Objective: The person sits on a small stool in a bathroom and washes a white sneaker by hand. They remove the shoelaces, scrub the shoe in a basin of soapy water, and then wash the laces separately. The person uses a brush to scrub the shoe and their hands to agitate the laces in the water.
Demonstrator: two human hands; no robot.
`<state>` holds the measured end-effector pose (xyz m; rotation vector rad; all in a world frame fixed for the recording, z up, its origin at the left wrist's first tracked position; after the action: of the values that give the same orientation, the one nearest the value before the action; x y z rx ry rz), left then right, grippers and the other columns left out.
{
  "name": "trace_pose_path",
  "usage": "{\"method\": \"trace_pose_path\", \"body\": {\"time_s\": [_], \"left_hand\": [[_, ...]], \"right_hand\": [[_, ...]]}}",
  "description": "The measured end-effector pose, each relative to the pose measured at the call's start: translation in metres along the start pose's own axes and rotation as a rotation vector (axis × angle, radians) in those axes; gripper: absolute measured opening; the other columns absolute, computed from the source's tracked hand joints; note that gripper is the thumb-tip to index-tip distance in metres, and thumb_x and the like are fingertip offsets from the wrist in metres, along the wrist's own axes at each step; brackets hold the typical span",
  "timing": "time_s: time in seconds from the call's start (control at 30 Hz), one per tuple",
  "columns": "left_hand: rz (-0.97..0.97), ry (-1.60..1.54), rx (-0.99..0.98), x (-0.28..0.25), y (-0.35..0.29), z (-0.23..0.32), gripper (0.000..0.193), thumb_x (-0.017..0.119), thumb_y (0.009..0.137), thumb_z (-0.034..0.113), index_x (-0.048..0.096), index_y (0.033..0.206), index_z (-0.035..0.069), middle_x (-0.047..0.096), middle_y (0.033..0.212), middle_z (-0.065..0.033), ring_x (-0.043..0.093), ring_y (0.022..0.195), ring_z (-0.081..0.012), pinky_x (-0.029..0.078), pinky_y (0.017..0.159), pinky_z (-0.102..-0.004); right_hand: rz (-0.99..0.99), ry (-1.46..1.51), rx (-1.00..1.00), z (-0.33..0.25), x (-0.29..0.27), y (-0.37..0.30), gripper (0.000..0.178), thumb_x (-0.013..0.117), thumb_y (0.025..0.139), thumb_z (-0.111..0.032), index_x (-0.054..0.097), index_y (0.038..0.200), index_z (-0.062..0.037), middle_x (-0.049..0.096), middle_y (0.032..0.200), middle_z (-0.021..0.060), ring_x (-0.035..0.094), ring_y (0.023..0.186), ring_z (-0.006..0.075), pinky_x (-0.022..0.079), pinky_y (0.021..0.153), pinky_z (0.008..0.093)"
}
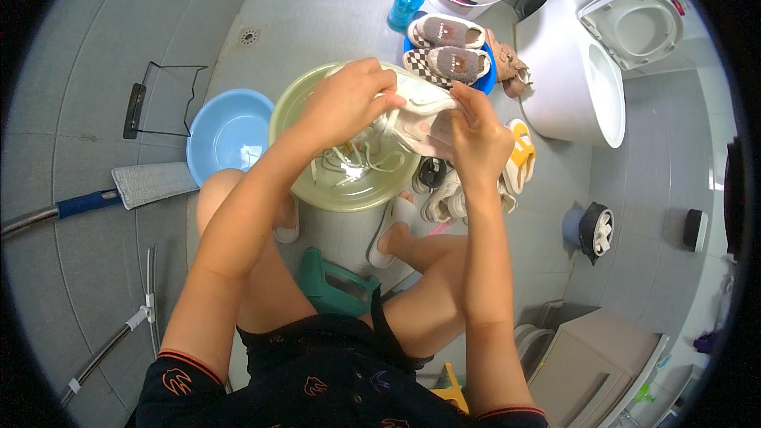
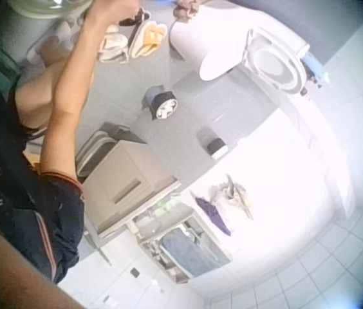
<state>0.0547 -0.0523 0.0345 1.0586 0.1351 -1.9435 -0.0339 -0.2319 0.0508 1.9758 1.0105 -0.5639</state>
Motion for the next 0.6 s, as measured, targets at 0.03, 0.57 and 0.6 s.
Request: {"method": "trace_pose_path", "body": {"time_s": [0.03,0.57,0.6], "left_hand": [[0.073,-0.009,0.014,0.002,-0.001,0.0,0.025,0.061,0.089,0.029,0.058,0.082,0.005,0.055,0.081,-0.0067,0.055,0.075,-0.0223,0.043,0.066,-0.0352],[0.266,-0.077,0.025,-0.02,-0.001,0.01,0.026,0.071,0.081,0.028,0.059,0.086,0.005,0.055,0.085,-0.0067,0.055,0.082,-0.0249,0.044,0.071,-0.0356],[0.172,-0.027,0.051,-0.012,-0.001,0.012,0.028,0.072,0.08,0.029,0.059,0.086,0.005,0.055,0.085,-0.0079,0.055,0.084,-0.0272,0.045,0.073,-0.0369]], "right_hand": [[-0.012,-0.005,0.009,0.003,0.001,0.0,0.028,0.067,0.077,-0.002,0.068,0.102,-0.0142,0.072,0.087,0.0055,0.071,0.077,0.0205,0.055,0.068,0.0294],[0.051,0.119,0.026,0.0,-0.006,0.002,0.027,0.065,0.078,0.003,0.067,0.101,-0.0096,0.073,0.091,0.0083,0.071,0.084,0.018,0.055,0.072,0.0273],[0.049,0.114,0.021,-0.003,-0.005,0.002,0.027,0.065,0.078,0.002,0.068,0.101,-0.0107,0.073,0.09,0.0078,0.072,0.083,0.0182,0.055,0.072,0.0273]]}}
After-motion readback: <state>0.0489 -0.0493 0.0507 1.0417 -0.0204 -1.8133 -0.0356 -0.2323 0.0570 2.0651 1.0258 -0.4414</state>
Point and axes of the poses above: each hand's wrist, its own y-axis towards the middle knuckle, its own x-axis out of the palm, z = x × y, the point moved 5 cm from there along y, towards the middle knuckle
